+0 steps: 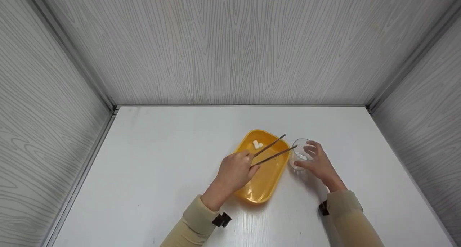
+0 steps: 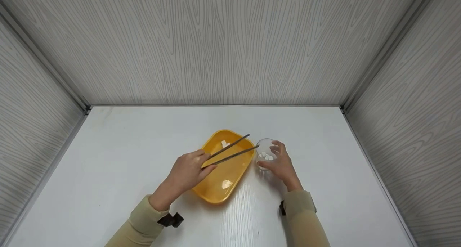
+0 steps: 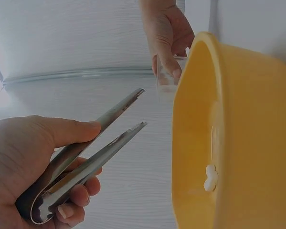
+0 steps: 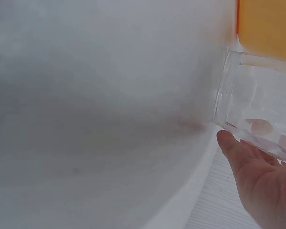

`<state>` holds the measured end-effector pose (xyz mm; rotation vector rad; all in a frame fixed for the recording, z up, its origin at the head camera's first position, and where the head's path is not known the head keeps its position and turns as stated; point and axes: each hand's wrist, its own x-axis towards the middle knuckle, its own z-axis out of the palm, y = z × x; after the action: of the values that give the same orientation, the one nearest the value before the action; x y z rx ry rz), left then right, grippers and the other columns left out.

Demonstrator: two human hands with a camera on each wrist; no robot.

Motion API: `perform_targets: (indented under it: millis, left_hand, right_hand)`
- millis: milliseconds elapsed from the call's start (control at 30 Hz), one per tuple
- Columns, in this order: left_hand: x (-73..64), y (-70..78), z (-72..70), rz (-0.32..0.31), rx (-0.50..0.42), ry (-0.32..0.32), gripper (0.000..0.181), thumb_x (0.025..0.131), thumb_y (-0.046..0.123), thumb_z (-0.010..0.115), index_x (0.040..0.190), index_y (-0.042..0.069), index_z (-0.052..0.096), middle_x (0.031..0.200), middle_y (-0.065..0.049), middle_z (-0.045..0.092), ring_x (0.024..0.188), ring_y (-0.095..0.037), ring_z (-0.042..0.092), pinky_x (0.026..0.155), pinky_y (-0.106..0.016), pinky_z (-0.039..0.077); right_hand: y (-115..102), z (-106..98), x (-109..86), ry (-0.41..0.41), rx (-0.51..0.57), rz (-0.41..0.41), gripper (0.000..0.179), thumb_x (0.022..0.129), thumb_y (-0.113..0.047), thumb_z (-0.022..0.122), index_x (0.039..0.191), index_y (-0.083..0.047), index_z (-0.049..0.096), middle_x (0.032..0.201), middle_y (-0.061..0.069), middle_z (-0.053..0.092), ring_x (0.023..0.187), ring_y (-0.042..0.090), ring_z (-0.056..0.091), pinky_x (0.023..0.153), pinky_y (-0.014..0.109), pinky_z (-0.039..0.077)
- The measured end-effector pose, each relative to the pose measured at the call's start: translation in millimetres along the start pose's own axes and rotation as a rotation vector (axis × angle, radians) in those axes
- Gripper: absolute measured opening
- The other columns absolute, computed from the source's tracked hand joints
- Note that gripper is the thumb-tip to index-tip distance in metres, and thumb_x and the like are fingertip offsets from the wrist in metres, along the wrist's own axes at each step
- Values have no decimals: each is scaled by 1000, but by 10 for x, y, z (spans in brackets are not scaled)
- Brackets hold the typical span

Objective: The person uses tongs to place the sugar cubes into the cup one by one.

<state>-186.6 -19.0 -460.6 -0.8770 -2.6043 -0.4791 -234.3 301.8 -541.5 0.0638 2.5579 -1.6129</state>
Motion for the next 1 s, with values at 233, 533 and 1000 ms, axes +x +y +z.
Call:
perform_targets:
  millis: [233, 533, 1000]
  left_hand:
    - [-163, -190, -48, -119, -32, 2, 29, 86, 28, 77, 85, 0, 70, 73, -4, 58, 57, -15, 54, 52, -29, 48]
    - [-315, -319, -10, -212, -20, -60, 27, 85, 25, 78, 83, -1, 71, 69, -4, 57, 56, -16, 55, 51, -31, 49]
    - [-333, -402, 95, -264, 24, -106, 25, 85, 23, 78, 80, -1, 72, 68, -5, 57, 57, -19, 56, 53, -35, 50]
  right_hand:
    - [-11, -2, -2, 6, -4, 9, 102, 74, -28, 88, 150, -9, 23, 151, 19, 34, 141, 36, 31, 107, 53, 33]
    - [-24, -10, -26, 18, -65, -10, 97, 76, -30, 86, 147, -3, 27, 151, 19, 36, 140, 37, 32, 106, 52, 35]
    - [-103, 58, -81, 57, -99, 67, 99, 76, -34, 85, 148, -2, 26, 153, 18, 34, 141, 35, 30, 107, 51, 33]
